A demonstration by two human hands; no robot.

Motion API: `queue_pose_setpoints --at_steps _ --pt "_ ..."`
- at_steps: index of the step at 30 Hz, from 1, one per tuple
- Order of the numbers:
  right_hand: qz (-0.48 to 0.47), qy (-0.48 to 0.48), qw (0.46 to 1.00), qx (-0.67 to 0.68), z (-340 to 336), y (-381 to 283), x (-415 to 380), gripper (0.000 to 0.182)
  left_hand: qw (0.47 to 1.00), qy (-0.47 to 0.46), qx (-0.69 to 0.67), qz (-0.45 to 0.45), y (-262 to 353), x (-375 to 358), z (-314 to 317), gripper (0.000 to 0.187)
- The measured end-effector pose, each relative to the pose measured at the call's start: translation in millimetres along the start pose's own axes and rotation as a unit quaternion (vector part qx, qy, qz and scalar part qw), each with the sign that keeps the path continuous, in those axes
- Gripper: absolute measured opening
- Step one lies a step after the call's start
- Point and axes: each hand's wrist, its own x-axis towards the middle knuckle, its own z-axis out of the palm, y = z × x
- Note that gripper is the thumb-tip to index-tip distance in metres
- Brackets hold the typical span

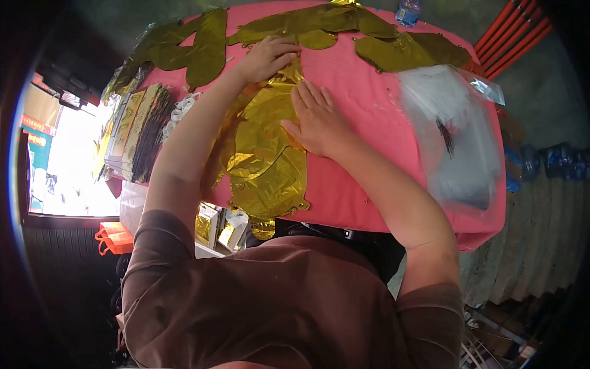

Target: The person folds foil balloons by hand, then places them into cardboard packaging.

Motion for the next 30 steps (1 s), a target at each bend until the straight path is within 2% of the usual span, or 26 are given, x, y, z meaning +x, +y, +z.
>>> queue_pose_setpoints --at_steps 2,9,12,14,21,23,27,30 --pt "0.000 -0.007 1.000 0.002 0 0 0 0.067 0.996 -0.048 0.041 -0.056 -4 1 5 0.035" --pt "-0.002 -0.003 1.000 0.009 -1 -1 0 0.068 0.993 -0.065 0.049 -0.089 -15 10 5 0.035" --pt "-0.001 -0.003 1.000 0.010 0 -1 1 0.067 0.996 -0.051 0.008 -0.076 -14 14 6 0.035" --pt "0.001 -0.006 1.000 0.003 -3 -2 0 0.067 0.999 -0.021 0.004 -0.035 -15 8 16 0.033" --pt "-0.011 -0.003 1.000 0.008 -3 0 0 0.065 0.997 -0.004 -0.048 -0.057 -28 5 24 0.032" --pt "-0.026 0.003 0.999 0.019 -1 1 0 0.064 0.996 0.041 -0.075 -0.035 -35 4 30 0.029" --pt "-0.046 -0.002 0.999 0.026 -7 2 -1 0.062 0.997 -0.004 -0.072 -0.033 -27 3 23 0.031" --pt "-0.089 -0.007 0.995 0.053 -14 1 0 0.057 0.993 0.046 -0.087 -0.061 -27 2 28 0.035"
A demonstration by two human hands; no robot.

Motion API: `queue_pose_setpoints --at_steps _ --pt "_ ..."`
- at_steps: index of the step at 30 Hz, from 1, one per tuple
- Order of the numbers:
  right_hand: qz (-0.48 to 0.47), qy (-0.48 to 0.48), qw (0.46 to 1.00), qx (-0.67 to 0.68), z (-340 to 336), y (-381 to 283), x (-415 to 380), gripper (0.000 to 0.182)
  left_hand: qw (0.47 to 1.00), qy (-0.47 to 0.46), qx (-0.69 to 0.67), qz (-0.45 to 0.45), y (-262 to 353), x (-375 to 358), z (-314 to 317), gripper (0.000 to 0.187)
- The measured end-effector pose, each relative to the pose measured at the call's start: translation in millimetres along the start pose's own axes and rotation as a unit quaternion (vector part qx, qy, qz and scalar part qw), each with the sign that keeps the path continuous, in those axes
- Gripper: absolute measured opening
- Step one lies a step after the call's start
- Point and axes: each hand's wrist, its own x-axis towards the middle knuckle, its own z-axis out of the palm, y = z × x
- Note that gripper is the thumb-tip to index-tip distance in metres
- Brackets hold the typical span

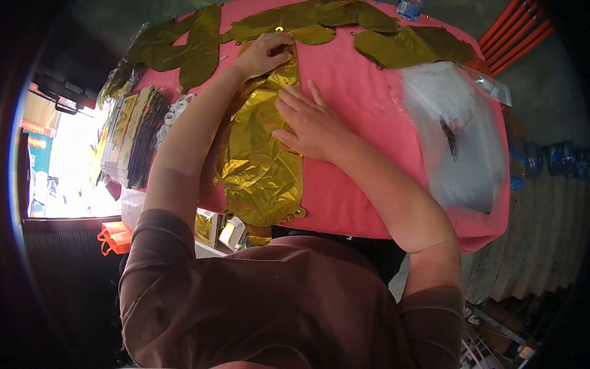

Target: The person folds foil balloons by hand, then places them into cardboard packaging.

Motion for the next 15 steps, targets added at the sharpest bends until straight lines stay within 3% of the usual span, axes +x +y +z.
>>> queue_pose_setpoints --at_steps 3,5,9,12,15 --pt "-0.017 -0.063 0.994 0.091 -9 1 6 0.051 1.000 -0.017 -0.018 -0.020 1 1 -2 0.039" --pt "-0.016 0.023 0.987 0.157 0 8 8 0.048 1.000 -0.019 -0.009 -0.024 1 1 -2 0.039" --pt "-0.025 0.053 0.992 0.115 7 5 6 0.052 1.000 -0.023 -0.002 -0.011 -4 2 0 0.039" --pt "-0.025 0.023 0.998 0.053 12 5 5 0.057 1.000 -0.011 -0.007 0.008 -3 1 0 0.040" --pt "-0.024 0.002 0.999 0.022 11 4 3 0.063 0.996 -0.055 0.065 -0.003 7 0 -3 0.037"
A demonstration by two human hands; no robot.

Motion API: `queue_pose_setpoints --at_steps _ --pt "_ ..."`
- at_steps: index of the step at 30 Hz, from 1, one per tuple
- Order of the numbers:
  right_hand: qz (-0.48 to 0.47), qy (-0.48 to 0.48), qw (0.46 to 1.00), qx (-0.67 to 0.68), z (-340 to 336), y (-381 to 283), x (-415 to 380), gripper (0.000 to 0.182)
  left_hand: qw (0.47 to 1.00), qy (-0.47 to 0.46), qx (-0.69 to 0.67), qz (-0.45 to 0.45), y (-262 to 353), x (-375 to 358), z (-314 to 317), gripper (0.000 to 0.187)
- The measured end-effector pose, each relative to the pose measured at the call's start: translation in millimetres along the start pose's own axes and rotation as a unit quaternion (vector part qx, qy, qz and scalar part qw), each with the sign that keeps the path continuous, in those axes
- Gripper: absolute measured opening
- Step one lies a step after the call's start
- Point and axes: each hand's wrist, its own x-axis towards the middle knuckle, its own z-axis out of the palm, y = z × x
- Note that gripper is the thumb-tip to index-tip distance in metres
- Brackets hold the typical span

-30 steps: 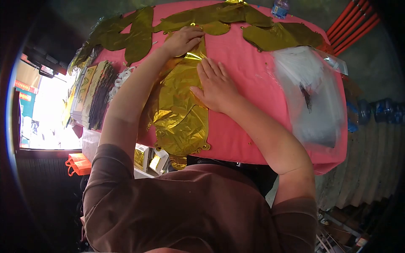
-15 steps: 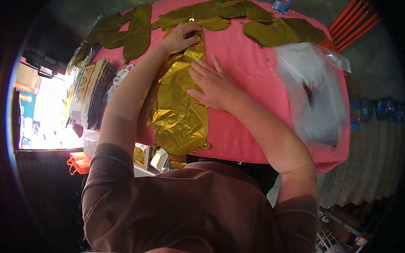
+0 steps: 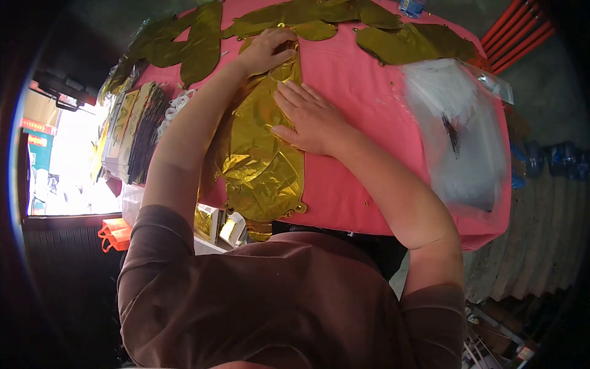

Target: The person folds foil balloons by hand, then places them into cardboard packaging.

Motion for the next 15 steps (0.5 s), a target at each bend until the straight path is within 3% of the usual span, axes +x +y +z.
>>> queue_pose_setpoints --at_steps 3,8,15 --pt "0.000 -0.006 1.000 -0.023 1 0 -1 0.066 0.997 -0.002 0.081 0.013 6 -1 -1 0.039" --pt "0.001 -0.022 0.999 -0.036 -1 -1 -1 0.069 0.985 -0.062 0.153 -0.051 11 3 -9 0.048" --pt "0.010 -0.037 0.999 -0.031 -3 -1 -2 0.071 0.967 -0.037 0.226 -0.107 -4 20 -17 0.042"
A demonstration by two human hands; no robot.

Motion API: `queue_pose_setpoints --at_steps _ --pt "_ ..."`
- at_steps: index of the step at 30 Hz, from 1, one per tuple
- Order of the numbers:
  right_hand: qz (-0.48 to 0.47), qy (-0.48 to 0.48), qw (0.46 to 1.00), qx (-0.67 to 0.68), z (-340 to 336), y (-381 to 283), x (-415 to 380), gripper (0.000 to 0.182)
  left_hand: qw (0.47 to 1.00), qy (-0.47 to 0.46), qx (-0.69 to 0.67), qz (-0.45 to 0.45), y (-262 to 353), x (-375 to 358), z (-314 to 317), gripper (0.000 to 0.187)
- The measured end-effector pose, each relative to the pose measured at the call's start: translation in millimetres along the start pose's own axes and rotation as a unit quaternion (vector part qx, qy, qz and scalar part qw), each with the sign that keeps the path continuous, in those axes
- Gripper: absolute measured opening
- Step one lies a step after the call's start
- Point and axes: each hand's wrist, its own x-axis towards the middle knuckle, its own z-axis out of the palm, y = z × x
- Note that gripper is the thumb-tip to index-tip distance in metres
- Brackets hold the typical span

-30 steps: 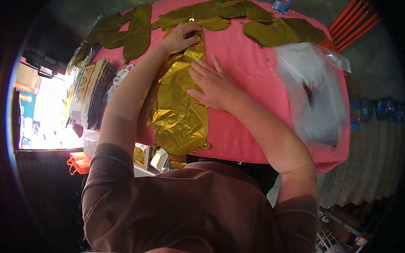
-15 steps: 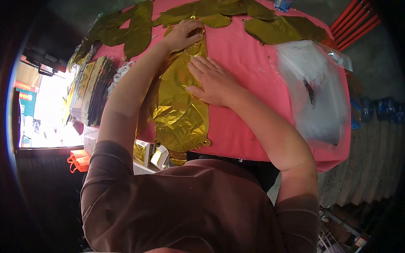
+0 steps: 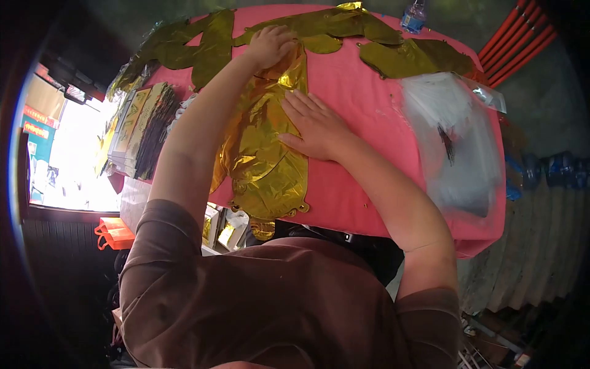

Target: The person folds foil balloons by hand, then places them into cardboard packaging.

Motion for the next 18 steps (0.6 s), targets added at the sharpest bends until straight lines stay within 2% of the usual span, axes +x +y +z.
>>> queue_pose_setpoints --at_steps 2,3,5,6,8,11,12,14,15,16,18 --pt "0.005 -0.005 1.000 0.006 -1 -1 0 0.070 0.996 0.090 -0.023 0.013 -16 -5 -3 0.043" --pt "0.000 -0.005 1.000 0.009 -1 -1 1 0.070 0.996 0.088 -0.020 0.009 -20 -10 -12 0.043" --pt "-0.001 0.003 1.000 0.006 1 1 1 0.070 0.994 -0.029 -0.092 -0.056 -28 -27 -43 0.040" --pt "-0.012 0.000 1.000 0.012 1 1 2 0.070 0.993 -0.033 -0.087 -0.067 -32 -41 -56 0.040" --pt "0.003 -0.004 1.000 0.004 -1 0 2 0.070 0.980 -0.138 -0.119 -0.076 -33 -75 -75 0.040" --pt "-0.001 0.002 1.000 -0.002 1 1 3 0.069 0.963 -0.191 -0.139 -0.131 -28 -127 -87 0.043" --pt "-0.008 0.002 1.000 0.003 2 1 3 0.069 0.962 -0.193 -0.136 -0.139 -23 -144 -90 0.043" --pt "-0.005 0.005 1.000 -0.011 1 1 3 0.068 0.991 -0.087 -0.056 -0.087 -13 -173 -91 0.037" --pt "-0.010 0.004 1.000 -0.009 2 2 3 0.068 0.993 -0.054 -0.027 -0.103 -9 -179 -89 0.038" --pt "-0.008 0.005 1.000 -0.012 3 2 3 0.068 0.992 -0.054 -0.026 -0.108 -9 -181 -91 0.038" --pt "-0.010 0.003 1.000 -0.016 3 3 3 0.068 0.970 -0.133 -0.058 -0.197 -8 -182 -96 0.045"
